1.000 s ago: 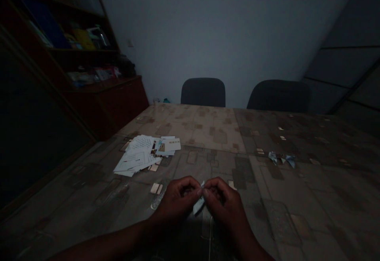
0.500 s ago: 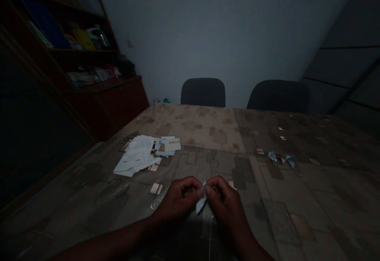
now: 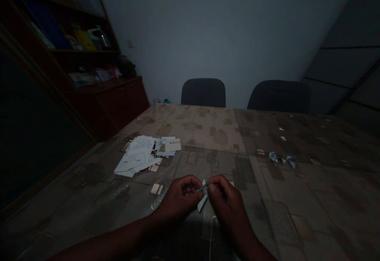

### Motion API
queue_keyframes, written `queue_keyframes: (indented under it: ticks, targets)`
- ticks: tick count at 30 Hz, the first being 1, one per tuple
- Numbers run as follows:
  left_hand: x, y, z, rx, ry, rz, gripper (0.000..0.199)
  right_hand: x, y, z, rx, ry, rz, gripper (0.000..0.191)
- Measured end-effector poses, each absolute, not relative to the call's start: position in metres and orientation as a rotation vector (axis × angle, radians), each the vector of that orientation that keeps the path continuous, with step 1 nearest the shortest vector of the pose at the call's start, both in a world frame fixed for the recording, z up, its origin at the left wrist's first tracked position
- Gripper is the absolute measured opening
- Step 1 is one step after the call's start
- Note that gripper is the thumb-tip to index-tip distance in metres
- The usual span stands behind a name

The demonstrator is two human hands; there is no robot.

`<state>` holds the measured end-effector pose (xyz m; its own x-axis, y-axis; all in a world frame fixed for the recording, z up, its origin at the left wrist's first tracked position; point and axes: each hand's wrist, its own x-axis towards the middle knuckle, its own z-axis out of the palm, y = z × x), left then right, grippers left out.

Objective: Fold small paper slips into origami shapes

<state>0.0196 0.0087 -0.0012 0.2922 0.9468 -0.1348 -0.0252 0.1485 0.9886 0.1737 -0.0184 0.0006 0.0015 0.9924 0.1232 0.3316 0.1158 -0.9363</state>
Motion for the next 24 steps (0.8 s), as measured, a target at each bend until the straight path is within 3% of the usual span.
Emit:
queue_keyframes:
  ticks: [12, 24]
  targets:
    - [0.02, 0.011, -0.006, 1.194, 1.017, 0.886, 0.019, 0.175, -0.016, -0.002, -1.407, -1.501, 0.924, 0.026]
    - [0.02, 0.009, -0.004, 1.209, 1.112, 0.985, 0.012, 0.165, -0.029, 0.003, -1.481, -1.488, 0.434, 0.022]
